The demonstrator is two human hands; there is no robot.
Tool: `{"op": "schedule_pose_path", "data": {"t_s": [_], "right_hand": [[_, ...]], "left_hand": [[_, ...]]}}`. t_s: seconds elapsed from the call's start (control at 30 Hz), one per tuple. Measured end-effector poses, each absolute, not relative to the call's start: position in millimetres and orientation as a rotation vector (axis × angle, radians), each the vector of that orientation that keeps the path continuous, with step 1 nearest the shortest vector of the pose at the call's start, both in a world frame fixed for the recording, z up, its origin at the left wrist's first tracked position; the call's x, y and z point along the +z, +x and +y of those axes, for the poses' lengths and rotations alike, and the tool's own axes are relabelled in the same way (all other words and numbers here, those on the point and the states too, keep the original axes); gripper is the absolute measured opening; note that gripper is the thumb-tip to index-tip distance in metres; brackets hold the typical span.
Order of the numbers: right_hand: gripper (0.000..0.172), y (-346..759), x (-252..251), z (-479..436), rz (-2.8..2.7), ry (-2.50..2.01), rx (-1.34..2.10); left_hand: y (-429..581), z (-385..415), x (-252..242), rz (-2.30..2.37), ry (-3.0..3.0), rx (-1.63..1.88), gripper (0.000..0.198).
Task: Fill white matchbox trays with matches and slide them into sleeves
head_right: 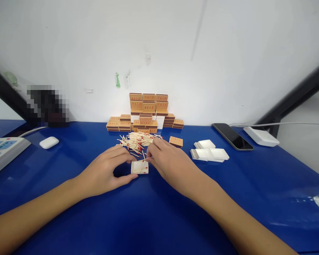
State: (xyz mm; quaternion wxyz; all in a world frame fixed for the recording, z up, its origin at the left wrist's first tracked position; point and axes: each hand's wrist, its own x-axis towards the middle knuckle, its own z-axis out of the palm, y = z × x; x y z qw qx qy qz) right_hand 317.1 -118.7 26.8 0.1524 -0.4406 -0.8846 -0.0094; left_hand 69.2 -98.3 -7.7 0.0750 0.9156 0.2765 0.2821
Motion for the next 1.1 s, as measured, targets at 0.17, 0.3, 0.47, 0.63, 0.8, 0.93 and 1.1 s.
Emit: {"op": "schedule_pose_path", "data": {"t_s": [0.17,0.3,0.47,0.63,0.8,0.93,1.1], "right_hand": [[0.010,325,29,-118,-2.551,-1.259,-0.003],[0.010,325,32,-118,-2.516,-1.227,0.006],[0.011,310,22,-120,-2.572,-1.198,0.036],[0.008,308,16,-121,-2.614,-1.224,0.125],[0.008,314,20,-121,-2.615,-1.247,0.207],[0.013,312,18,-122,-2.660,-1.228,0.179],[0.013,306,16,-126,-2.572,-1.203,0.178]], "left_hand": [[68,-97,-8,0.843,2.758,0.877,0.022],[67,-97,-7,0.864,2.774,0.911,0.025],[69,-98,-9,0.870,2.755,0.891,0.027],[69,-97,-10,0.868,2.726,0.878,0.026],[69,-97,-10,0.868,2.721,0.859,0.026],[68,-98,-10,0.862,2.721,0.861,0.026],[69,-100,-8,0.867,2.731,0.871,0.022]]}}
